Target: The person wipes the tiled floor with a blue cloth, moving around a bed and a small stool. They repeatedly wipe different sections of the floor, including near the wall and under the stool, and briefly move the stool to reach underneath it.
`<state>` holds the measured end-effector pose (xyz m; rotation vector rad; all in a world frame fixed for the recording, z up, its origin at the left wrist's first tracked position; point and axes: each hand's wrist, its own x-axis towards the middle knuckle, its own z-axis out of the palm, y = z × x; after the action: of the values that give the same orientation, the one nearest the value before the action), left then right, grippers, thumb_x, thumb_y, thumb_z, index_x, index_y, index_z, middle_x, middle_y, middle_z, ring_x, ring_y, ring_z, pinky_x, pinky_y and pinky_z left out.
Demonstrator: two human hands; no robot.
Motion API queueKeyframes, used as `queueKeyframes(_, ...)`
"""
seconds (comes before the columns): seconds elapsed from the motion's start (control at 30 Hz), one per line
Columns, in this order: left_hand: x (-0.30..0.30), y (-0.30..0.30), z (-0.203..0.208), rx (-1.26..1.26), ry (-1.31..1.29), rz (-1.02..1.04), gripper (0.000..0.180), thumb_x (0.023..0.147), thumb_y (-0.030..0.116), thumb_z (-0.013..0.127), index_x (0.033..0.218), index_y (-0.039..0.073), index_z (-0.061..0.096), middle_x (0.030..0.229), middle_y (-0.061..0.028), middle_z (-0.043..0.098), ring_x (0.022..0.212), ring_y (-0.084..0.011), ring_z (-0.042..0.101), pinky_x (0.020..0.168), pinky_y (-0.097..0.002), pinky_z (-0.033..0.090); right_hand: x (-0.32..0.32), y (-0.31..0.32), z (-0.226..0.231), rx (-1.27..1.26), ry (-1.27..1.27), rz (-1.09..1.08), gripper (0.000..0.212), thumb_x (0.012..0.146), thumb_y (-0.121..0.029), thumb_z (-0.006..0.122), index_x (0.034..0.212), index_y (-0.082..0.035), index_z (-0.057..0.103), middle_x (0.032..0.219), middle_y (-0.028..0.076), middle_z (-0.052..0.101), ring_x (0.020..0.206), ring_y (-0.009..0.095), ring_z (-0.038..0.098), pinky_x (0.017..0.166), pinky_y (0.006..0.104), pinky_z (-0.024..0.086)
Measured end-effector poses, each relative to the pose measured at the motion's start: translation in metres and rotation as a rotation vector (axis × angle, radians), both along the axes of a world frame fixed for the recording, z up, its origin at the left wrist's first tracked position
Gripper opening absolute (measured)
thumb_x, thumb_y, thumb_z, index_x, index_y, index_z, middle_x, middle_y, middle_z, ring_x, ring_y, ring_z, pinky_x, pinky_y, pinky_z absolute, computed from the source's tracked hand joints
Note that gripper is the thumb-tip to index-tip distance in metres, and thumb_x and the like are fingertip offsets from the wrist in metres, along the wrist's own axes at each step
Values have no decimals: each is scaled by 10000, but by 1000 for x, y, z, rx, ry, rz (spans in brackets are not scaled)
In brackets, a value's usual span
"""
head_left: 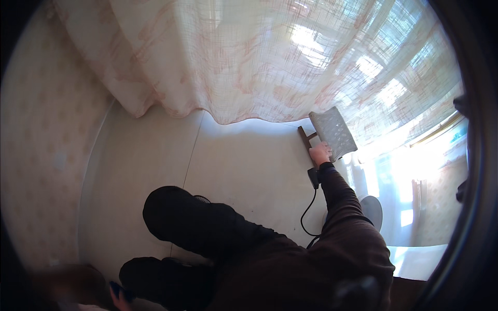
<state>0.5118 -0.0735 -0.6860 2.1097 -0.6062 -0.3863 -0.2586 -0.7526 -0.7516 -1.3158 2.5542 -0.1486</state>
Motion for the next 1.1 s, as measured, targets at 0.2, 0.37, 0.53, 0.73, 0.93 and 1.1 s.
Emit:
queueKeyframes(0.2,-50,-22,58,178,45,160,415,957,166,530,1339,3,521,1320,-188,552,1230,-382,484,1003,-486,411,-69,-12,-8,202,-146,-17,705,737,-282,670,1332,30,456,1381,263,458,1332,444,366,1068,514,354)
queueKeyframes(0.37,-80,-53,104,186,141,229,480,950,161,538,1409,45,456,1371,-185,507,1219,-364,494,963,-468,441,-70,-22,-15,283,37,-131,762,723,-324,699,1362,3,442,1407,222,455,1337,405,388,1073,496,366)
queueKeyframes(0.53,-83,-39,105,175,192,302,554,947,163,541,1465,67,372,1422,-188,453,1235,-373,476,956,-487,432,-63,3,-17,125,142,-94,593,757,-257,674,1270,-26,488,1315,199,500,1222,400,472,994,474,436)
queueKeyframes(0.73,-96,-34,99,225,276,448,569,942,187,551,1471,91,366,1419,-178,458,1229,-375,470,931,-523,427,-53,16,-25,-10,433,20,281,839,-86,578,1118,-60,557,1166,173,557,1107,323,539,872,419,492)
queueKeyframes(0.93,-103,-90,95,140,296,404,553,917,194,572,1444,107,424,1346,-171,525,1132,-361,534,859,-522,464,-39,29,-28,-69,147,-44,424,717,-80,625,1128,-35,531,1145,279,532,1155,452,453,1001,500,374)
queueKeyframes(1.1,-108,-122,108,179,301,372,554,911,186,564,1442,103,427,1313,-184,542,1105,-357,553,836,-519,478,-35,65,-44,-289,35,143,504,633,-59,638,1101,-19,455,1020,250,493,1015,455,449,905,525,379)
